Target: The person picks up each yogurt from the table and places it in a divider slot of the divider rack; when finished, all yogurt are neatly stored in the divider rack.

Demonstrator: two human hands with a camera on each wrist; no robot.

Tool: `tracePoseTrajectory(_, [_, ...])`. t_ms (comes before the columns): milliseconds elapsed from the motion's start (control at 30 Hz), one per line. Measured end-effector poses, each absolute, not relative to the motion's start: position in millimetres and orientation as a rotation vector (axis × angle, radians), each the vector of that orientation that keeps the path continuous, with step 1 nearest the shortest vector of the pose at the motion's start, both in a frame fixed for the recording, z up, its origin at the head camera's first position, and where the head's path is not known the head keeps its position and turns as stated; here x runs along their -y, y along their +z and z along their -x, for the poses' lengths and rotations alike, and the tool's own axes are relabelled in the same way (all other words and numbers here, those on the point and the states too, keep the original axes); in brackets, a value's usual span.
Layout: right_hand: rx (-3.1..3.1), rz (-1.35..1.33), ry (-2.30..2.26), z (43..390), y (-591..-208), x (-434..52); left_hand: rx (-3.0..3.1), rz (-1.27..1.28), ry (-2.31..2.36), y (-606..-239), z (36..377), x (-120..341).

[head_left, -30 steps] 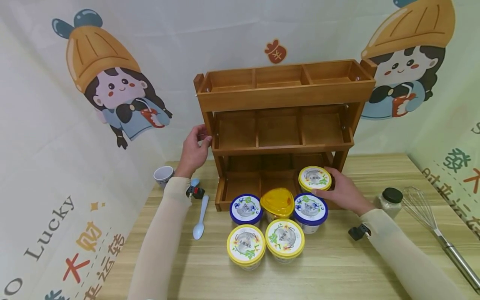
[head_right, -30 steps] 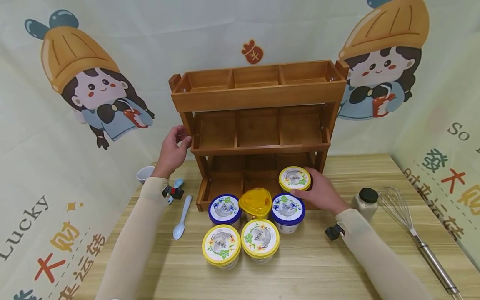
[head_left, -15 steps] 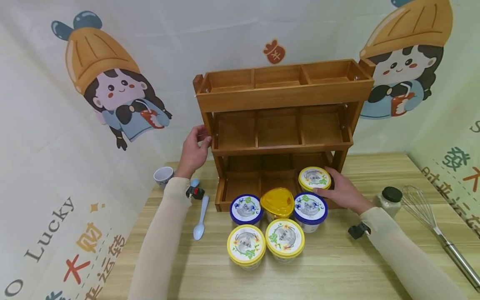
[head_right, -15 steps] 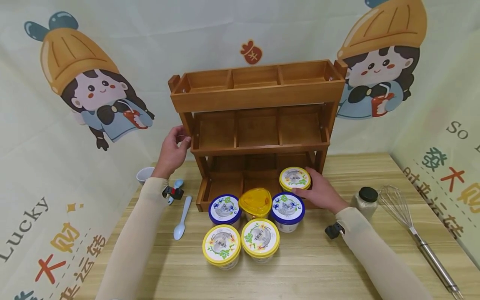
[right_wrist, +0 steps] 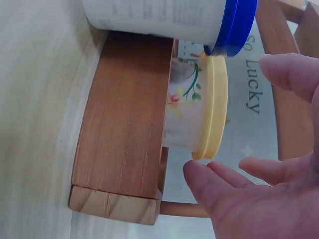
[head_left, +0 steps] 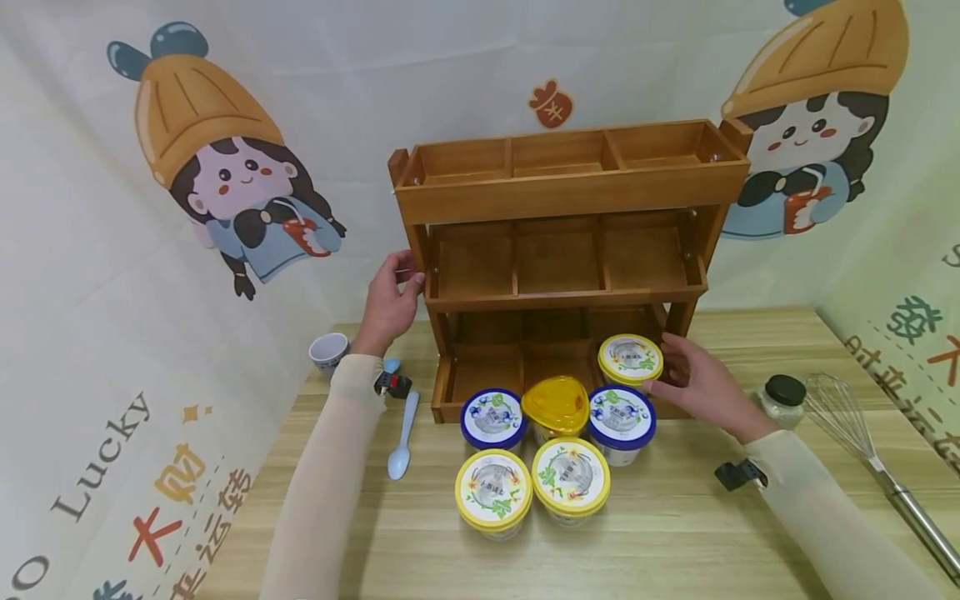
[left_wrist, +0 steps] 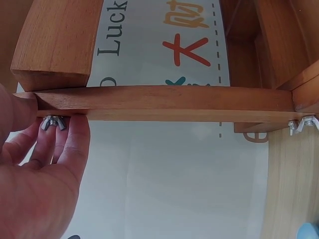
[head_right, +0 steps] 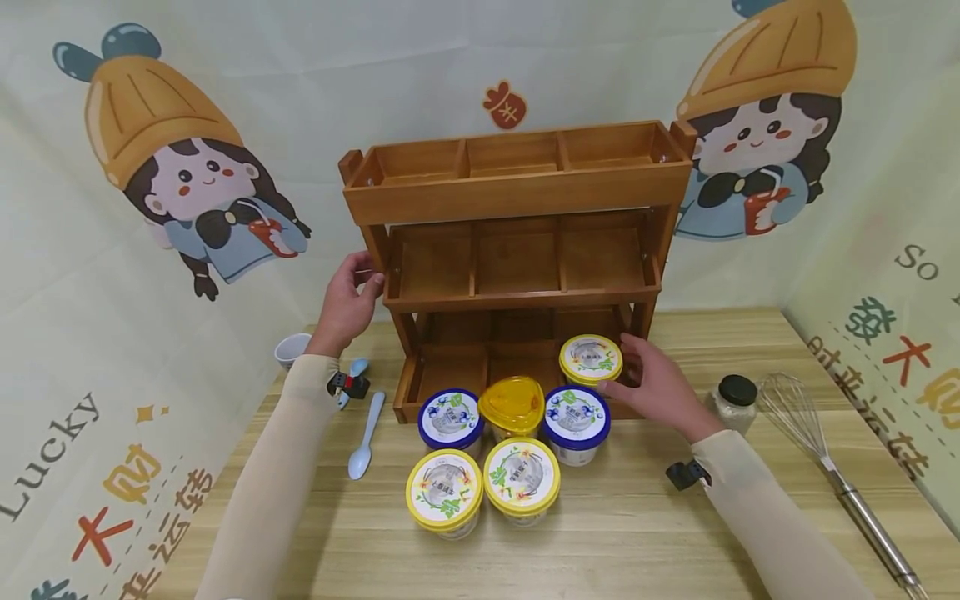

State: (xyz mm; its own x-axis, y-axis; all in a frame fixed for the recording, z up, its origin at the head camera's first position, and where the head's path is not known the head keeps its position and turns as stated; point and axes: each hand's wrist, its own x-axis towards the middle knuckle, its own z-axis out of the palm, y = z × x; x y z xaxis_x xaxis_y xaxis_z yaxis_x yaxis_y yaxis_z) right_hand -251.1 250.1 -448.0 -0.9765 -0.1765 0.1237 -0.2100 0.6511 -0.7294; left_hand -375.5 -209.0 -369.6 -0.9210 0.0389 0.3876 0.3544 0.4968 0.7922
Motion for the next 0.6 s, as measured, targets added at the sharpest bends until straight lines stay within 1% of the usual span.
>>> tracePoseTrajectory(300, [2.781,-0.375,1.237,221.9,-446.5,-251.2,2.430,0.319,-1.400,-370.5,376.5,208.0])
tracePoseTrajectory(600, [2.757,-0.485,1.241,205.7,-454.5,-243.1,2.430,0.321,-1.387,-369.4,373.7,208.8])
